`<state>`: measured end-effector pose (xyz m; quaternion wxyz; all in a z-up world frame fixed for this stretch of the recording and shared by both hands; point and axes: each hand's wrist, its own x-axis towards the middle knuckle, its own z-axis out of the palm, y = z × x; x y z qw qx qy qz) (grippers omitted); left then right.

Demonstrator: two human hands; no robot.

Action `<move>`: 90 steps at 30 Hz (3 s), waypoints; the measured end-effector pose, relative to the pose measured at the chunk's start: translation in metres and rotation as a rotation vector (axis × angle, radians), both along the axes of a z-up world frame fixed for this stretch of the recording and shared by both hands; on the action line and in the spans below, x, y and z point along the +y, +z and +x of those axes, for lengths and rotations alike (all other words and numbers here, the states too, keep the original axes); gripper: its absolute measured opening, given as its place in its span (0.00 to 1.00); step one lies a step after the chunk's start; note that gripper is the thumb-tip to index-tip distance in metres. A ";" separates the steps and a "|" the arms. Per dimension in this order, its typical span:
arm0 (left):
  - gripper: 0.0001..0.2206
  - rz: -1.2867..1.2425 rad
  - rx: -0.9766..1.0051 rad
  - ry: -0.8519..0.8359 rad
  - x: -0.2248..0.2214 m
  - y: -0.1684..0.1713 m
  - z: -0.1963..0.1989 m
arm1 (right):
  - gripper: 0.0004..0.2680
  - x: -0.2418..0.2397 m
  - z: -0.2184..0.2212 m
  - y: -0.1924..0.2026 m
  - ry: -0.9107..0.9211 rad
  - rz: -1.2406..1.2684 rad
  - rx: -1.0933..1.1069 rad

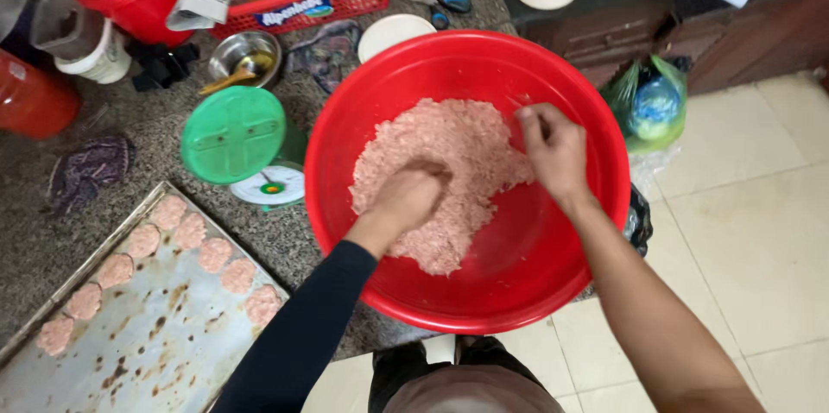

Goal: The person prepares meat patties by portioning ground meat from a large bowl, weighing it on a scale, and flattening the portions onto a metal tray by hand.

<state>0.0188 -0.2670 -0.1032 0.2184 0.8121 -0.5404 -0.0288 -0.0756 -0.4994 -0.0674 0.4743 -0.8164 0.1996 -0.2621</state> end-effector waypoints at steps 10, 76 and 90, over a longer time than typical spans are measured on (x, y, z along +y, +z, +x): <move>0.09 0.330 -0.519 -0.284 -0.047 -0.046 -0.051 | 0.07 0.003 0.000 -0.017 0.002 -0.184 -0.010; 0.13 -0.325 0.271 0.498 0.112 0.055 0.024 | 0.08 0.014 0.007 -0.015 0.231 -0.180 0.153; 0.11 -0.061 0.037 0.870 0.211 0.100 0.100 | 0.09 0.141 0.088 0.055 0.538 0.012 -0.011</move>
